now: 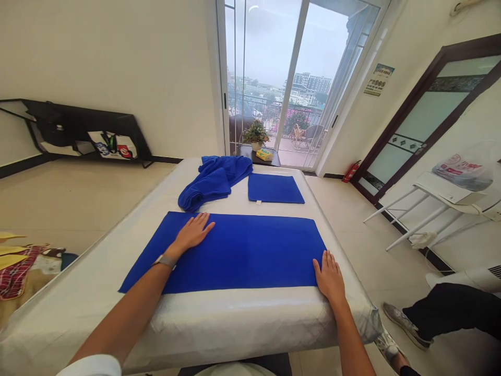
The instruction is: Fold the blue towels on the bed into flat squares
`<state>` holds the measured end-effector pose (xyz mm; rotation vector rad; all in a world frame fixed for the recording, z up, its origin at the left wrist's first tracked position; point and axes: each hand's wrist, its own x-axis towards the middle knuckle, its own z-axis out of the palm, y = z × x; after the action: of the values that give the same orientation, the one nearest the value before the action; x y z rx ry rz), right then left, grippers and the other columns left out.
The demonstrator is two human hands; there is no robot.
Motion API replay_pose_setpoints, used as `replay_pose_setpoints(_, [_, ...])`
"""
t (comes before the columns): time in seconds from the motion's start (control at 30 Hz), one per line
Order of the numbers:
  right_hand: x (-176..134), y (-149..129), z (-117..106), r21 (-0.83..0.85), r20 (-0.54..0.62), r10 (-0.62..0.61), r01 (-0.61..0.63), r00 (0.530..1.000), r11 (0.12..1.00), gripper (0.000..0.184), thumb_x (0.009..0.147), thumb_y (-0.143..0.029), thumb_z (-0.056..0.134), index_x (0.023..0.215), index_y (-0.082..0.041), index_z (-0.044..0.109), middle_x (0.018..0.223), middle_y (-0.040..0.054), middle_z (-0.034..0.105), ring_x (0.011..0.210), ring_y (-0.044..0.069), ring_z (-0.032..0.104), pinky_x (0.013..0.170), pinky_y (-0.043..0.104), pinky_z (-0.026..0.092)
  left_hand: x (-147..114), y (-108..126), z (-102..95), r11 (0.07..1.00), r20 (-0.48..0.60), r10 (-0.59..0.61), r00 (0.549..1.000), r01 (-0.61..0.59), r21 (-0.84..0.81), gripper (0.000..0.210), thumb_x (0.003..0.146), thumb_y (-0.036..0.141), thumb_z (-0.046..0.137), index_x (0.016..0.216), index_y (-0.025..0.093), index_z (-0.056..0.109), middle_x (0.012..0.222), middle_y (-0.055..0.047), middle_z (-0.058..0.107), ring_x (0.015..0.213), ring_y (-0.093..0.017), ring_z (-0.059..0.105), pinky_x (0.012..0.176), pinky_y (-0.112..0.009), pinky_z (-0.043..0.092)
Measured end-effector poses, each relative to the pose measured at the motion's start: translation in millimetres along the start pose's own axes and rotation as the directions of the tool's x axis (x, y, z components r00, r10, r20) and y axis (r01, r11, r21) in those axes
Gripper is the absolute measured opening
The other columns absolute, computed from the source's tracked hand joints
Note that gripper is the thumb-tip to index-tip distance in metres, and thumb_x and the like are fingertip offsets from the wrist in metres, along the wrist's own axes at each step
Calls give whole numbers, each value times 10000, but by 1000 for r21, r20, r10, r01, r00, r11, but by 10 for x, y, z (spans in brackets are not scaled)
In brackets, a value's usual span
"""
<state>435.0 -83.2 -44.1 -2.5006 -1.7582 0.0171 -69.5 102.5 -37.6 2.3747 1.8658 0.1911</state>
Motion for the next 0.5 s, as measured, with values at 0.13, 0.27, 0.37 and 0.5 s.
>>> replay_pose_setpoints(0.13, [1, 7, -44, -41, 35, 3, -2, 999, 999, 794, 990, -546, 148, 1566, 0, 192, 1638, 149, 203, 1514, 249, 178, 1231, 399, 155, -195, -627, -61, 995, -8, -98, 995, 98, 11, 797, 978, 596, 122, 1559, 63, 232, 1634, -128, 247, 1518, -272, 189, 1225, -470, 148])
replay_pose_setpoints(0.27, [65, -45, -195, -99, 120, 39, -27, 992, 995, 774, 994, -520, 177, 1557, 8, 224, 1629, 154, 226, 1508, 280, 195, 1226, 445, 162, -253, -766, -90, 990, -38, -144, 989, 144, 4, 819, 971, 612, 149, 1560, 46, 216, 1632, -149, 243, 1514, -290, 201, 1220, -484, 170])
replay_pose_setpoints(0.37, [180, -353, -340, -116, 95, -1, 13, 995, 993, 744, 1002, -484, 183, 1533, 26, 287, 1609, 185, 269, 1500, 302, 216, 1221, 465, 156, -252, -710, -103, 988, -56, -154, 986, 155, 4, 832, 960, 637, 157, 1559, 66, 239, 1626, -137, 264, 1513, -289, 207, 1223, -480, 170])
replay_pose_setpoints(0.5, [393, -1260, -428, -4, 63, -290, 291, 955, 957, 666, 1023, -445, 161, 1546, -65, 318, 1612, 137, 283, 1508, 265, 204, 1223, 443, 130, -269, -673, -121, 989, -72, -149, 986, 149, 0, 819, 962, 633, 165, 1556, 77, 259, 1619, -128, 285, 1512, -281, 213, 1220, -482, 182])
